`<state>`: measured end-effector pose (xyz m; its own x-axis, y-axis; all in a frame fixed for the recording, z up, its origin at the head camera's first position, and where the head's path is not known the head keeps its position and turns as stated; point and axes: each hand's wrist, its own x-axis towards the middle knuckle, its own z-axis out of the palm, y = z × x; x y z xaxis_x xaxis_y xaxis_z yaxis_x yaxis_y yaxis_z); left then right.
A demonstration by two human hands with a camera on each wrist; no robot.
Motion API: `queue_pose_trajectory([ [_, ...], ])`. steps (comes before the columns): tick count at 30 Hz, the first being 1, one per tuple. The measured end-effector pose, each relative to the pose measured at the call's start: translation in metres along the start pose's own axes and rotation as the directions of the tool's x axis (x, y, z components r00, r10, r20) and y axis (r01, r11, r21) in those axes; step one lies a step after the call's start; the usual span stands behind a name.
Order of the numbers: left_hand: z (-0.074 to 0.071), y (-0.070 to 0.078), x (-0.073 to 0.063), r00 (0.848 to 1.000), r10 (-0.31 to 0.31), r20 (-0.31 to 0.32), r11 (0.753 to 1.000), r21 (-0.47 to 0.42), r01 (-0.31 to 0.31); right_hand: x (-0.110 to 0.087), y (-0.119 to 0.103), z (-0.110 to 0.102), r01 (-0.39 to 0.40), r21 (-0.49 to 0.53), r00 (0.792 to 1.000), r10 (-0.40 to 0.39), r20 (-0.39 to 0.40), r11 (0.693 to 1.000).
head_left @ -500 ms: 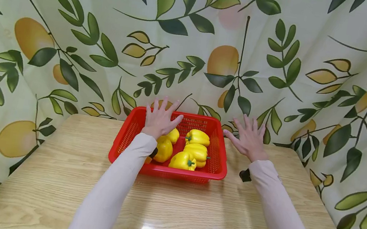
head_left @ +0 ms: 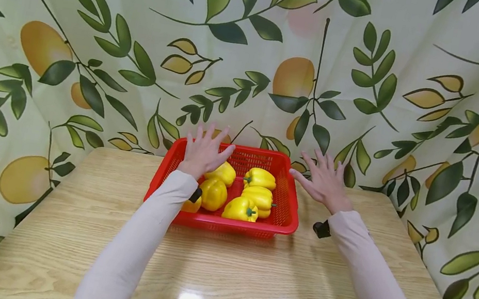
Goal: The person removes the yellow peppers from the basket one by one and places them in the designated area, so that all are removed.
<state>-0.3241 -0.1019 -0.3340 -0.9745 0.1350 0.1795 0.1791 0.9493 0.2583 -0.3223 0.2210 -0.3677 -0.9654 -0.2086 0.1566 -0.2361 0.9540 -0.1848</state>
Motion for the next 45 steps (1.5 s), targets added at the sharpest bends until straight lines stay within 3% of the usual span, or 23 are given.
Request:
queue_pose_trajectory([
  [22, -0.019, -0.008, -0.015, 0.999, -0.009, 0.043, 0.999, -0.049, 0.011, -0.016, -0.019, -0.003, 0.104, 0.147, 0.994, -0.105, -0.002, 0.984],
  [45, -0.039, -0.026, -0.044, 1.0, -0.01, 0.02, 0.984, -0.177, 0.013, -0.035, -0.053, 0.007, 0.152, 0.247, 0.984, -0.17, 0.053, 0.957],
])
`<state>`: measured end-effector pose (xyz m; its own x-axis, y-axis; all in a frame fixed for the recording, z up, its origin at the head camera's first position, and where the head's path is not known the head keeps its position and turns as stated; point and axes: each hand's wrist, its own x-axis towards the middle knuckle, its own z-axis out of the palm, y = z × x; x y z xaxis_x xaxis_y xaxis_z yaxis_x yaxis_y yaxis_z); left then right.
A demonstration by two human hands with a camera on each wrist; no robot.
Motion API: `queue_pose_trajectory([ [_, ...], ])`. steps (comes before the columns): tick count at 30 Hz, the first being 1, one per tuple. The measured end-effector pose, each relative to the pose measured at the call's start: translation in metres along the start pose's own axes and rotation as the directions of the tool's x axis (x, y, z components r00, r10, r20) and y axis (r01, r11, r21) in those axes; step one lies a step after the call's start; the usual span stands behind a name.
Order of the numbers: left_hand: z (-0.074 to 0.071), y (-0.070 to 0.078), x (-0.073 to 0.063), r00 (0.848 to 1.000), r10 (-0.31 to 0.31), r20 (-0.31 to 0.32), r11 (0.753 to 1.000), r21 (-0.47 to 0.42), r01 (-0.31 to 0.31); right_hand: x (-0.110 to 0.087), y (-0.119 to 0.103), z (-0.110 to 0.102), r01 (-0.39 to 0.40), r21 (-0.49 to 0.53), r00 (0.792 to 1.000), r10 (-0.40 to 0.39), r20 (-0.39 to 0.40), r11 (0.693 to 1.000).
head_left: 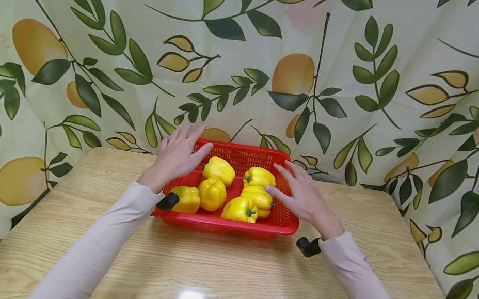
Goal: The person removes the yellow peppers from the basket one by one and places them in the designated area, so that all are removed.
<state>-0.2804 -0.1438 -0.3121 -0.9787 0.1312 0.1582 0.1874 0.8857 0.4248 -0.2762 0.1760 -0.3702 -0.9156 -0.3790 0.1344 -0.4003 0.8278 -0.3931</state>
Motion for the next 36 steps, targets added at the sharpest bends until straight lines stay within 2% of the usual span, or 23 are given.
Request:
queue_pose_trajectory([
  [15, -0.001, -0.009, -0.027, 1.0, 0.024, -0.017, 0.999, -0.034, -0.024, -0.004, -0.019, 0.017, 0.019, 0.038, 0.999, -0.02, 0.034, 0.999],
  [25, 0.003, -0.017, -0.039, 0.99, 0.094, -0.103, 0.994, -0.037, -0.098, -0.007, -0.027, 0.026, 0.014, 0.058, 0.997, -0.018, 0.076, 0.998],
  [36, 0.007, -0.032, -0.051, 0.991, 0.058, -0.124, 0.992, -0.101, -0.071, -0.007, -0.038, 0.034, 0.056, 0.058, 0.995, -0.061, 0.078, 0.997],
])
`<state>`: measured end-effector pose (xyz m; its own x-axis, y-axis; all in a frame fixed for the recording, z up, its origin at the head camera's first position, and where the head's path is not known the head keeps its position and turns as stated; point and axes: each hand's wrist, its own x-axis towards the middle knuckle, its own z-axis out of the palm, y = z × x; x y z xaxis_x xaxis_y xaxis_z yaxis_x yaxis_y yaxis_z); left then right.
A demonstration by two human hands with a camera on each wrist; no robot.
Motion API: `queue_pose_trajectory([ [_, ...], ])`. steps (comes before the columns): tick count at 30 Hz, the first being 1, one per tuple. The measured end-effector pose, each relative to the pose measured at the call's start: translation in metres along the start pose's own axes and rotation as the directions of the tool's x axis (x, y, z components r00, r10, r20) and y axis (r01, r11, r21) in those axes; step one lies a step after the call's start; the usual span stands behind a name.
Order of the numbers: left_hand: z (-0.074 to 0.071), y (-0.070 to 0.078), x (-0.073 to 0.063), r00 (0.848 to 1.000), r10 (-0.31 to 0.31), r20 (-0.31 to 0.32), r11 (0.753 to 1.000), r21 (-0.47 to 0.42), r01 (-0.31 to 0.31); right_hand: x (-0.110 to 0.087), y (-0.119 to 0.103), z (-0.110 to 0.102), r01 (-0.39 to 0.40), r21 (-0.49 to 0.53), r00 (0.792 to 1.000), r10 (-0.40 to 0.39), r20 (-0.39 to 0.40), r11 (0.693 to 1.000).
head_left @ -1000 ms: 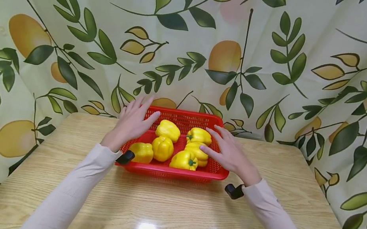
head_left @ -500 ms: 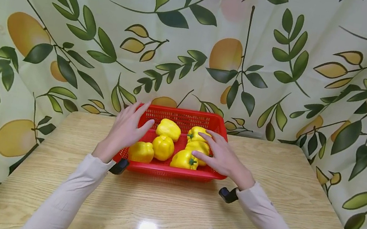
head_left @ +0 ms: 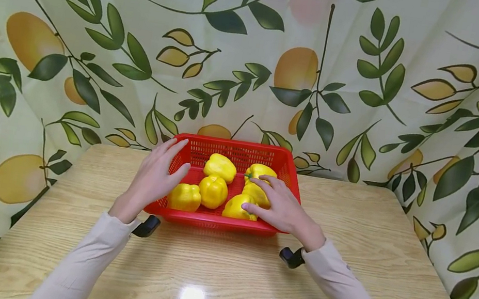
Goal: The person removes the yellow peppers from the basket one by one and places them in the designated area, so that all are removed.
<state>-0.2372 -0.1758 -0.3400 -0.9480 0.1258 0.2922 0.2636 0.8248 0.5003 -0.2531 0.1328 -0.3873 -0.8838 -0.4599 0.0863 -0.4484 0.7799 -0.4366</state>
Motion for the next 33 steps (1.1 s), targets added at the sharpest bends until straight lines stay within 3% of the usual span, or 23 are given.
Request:
queue_pose_trajectory([
  [13, 0.009, -0.021, -0.014, 0.999, -0.037, -0.002, 0.997, -0.072, 0.037, 0.005, -0.005, 0.005, 0.035, -0.011, 0.998, -0.034, 0.045, 0.999],
  [26, 0.018, -0.042, -0.023, 0.994, -0.113, 0.007, 0.985, -0.133, 0.113, 0.007, -0.005, 0.01, 0.039, -0.042, 0.998, -0.036, 0.06, 0.998],
  [33, 0.025, -0.051, -0.027, 0.991, -0.127, 0.041, 0.975, -0.178, 0.132, 0.008, -0.005, 0.011, 0.058, -0.028, 0.997, -0.056, 0.061, 0.998],
])
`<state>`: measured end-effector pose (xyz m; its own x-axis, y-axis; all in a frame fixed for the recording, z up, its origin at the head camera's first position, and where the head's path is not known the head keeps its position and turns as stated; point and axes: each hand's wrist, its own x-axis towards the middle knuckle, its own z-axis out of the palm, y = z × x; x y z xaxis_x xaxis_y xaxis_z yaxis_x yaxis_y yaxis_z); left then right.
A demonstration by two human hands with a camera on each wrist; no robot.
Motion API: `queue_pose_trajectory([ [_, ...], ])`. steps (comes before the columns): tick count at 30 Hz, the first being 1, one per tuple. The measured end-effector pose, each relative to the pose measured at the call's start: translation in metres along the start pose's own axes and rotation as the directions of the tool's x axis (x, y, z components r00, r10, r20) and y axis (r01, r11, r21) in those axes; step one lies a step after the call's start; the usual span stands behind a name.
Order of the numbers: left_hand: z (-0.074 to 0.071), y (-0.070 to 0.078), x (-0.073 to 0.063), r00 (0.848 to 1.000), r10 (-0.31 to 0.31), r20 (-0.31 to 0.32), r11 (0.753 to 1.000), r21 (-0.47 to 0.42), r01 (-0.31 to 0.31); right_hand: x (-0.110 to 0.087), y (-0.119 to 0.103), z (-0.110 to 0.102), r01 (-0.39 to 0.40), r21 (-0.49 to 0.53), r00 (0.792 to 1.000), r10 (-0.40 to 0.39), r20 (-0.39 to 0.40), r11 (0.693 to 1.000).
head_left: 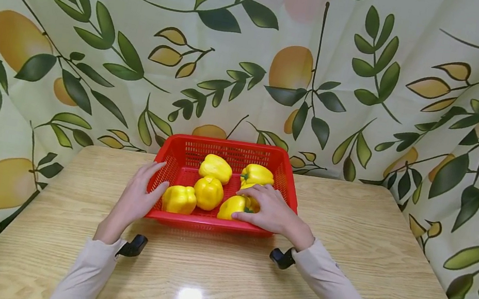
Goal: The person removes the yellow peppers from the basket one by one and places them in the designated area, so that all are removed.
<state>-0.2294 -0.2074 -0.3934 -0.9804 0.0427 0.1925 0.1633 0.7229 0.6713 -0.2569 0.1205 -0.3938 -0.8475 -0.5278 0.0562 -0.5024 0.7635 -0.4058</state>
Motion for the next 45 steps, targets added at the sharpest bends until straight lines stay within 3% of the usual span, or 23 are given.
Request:
queue_pose_trajectory([
  [9, 0.004, -0.008, -0.001, 1.0, 0.024, -0.005, 0.998, -0.066, -0.024, 0.001, 0.0, -0.001, -0.034, 0.122, 0.998, 0.027, 0.06, 0.992],
  [22, 0.006, -0.009, -0.001, 1.0, -0.023, 0.009, 0.992, -0.122, 0.024, 0.006, -0.002, -0.003, -0.093, 0.274, 0.99, 0.06, 0.127, 0.957],
  [33, 0.006, -0.009, -0.002, 1.0, -0.026, 0.003, 0.993, -0.112, 0.026, -0.002, -0.003, -0.001, 0.024, 0.165, 0.998, -0.016, -0.054, 0.986],
  [40, 0.005, -0.01, -0.002, 1.0, -0.03, 0.002, 0.994, -0.106, 0.03, -0.002, -0.003, -0.001, 0.075, 0.213, 0.976, -0.028, -0.217, 0.974],
  [45, 0.006, -0.01, -0.002, 1.0, -0.026, 0.002, 0.994, -0.107, 0.026, -0.004, -0.002, -0.001, 0.084, 0.24, 0.964, -0.018, -0.266, 0.967],
])
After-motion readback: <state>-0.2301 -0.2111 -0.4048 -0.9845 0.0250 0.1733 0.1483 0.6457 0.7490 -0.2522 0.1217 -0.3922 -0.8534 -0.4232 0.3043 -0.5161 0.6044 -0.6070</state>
